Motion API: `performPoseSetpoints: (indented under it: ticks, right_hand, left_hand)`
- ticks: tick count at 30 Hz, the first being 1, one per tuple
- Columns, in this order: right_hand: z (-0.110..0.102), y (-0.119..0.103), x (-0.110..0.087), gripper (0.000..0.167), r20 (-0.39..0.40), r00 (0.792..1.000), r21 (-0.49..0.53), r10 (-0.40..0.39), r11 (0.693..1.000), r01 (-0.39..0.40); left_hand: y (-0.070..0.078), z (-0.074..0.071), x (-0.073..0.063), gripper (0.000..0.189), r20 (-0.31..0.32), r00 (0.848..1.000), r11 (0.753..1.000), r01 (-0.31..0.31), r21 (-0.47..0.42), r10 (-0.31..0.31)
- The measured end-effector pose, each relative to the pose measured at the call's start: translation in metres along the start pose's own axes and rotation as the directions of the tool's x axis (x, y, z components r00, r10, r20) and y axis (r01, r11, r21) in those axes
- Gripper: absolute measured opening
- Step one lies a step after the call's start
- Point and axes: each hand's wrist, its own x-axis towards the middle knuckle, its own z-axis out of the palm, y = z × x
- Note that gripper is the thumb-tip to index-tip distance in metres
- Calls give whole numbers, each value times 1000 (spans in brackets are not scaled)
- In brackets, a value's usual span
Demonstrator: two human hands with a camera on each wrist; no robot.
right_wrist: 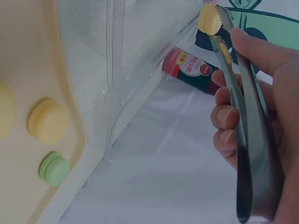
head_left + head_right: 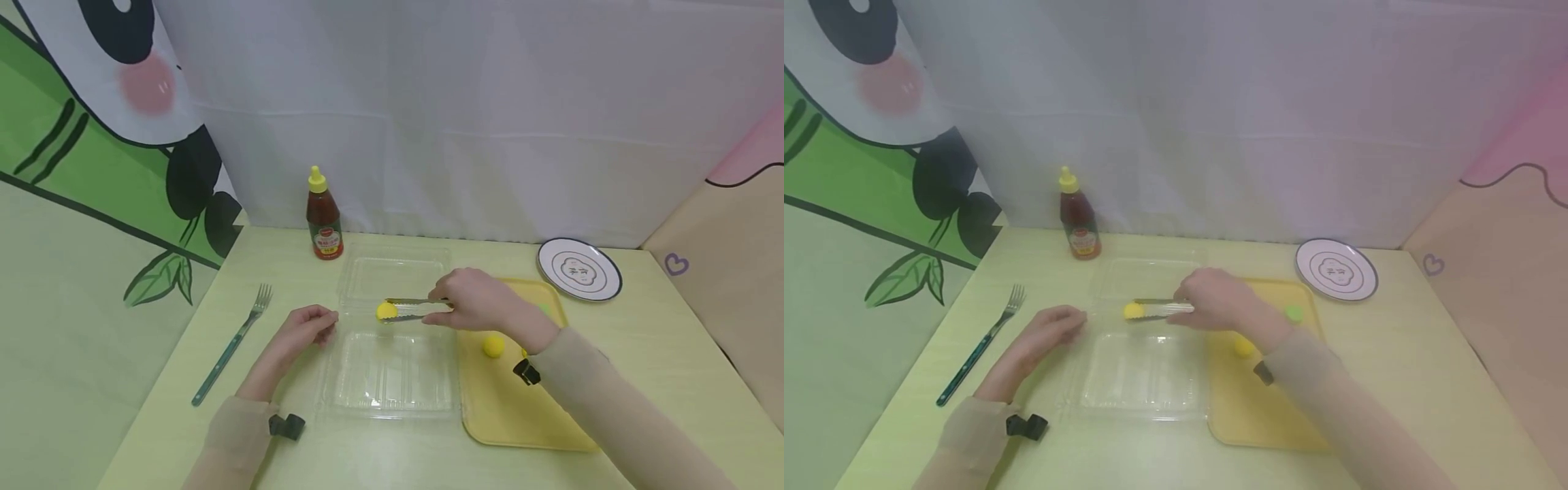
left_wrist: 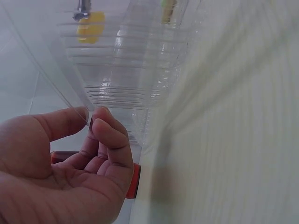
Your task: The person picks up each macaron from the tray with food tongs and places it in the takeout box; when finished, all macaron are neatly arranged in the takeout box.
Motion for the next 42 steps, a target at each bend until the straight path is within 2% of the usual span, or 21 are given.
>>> performPoseSetpoints:
  ticks: [11,18,27,34,42]
  right_hand:
    - [16,-9,9,53,46,999,3,-10,1000,9]
    - [31,-11,17,50,78,997,13,-15,1000,14]
    - [49,-10,21,37,108,994,32,1,999,-4]
    - [57,-13,23,35,107,994,29,-3,1000,0]
    - [60,-17,25,29,138,990,19,37,999,-40]
  left_hand:
    - [0,0,2,29,-10,1000,1000,20,7,-20]
    - [-1,0,2,28,-8,1000,1000,12,6,-12]
    - [0,1,2,29,-14,1000,1000,22,12,-22]
    - [0,0,2,28,-14,999,999,35,10,-35]
    - [1,1,1,28,-20,999,999,39,10,-39]
